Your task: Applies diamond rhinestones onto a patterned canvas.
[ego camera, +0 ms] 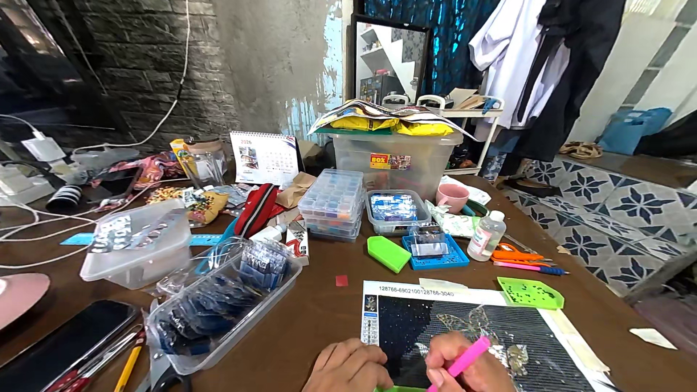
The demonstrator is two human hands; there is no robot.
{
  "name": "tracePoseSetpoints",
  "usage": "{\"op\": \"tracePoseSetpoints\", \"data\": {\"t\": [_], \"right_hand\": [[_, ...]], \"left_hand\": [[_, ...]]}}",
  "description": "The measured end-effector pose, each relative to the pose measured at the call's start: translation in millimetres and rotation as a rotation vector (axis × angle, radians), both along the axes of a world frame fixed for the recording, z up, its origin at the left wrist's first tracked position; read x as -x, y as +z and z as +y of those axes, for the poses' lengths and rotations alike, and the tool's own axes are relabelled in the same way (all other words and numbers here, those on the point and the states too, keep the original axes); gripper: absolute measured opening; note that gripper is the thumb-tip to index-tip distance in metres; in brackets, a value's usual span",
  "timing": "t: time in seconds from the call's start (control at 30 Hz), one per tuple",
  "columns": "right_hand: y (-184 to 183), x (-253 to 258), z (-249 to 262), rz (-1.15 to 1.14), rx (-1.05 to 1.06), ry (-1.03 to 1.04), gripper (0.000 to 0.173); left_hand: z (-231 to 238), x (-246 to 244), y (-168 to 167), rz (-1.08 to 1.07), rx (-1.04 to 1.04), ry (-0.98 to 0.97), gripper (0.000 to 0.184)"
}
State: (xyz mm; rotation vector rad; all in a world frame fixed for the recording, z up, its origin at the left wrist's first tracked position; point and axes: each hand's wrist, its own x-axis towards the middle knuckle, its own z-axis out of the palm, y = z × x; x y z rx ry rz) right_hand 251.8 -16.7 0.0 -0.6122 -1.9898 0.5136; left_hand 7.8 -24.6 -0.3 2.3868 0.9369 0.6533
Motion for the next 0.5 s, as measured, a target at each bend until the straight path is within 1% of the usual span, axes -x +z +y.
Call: {"op": "tracePoseSetpoints", "data": {"t": [0.5], "right_hand": [[-0.8, 1.4, 0.3, -0.034, -0.022, -0.005, 0.01]], "left_hand": [[0.1, -0.4, -0.6, -0.007, 0.002, 0.0, 0.046]]}}
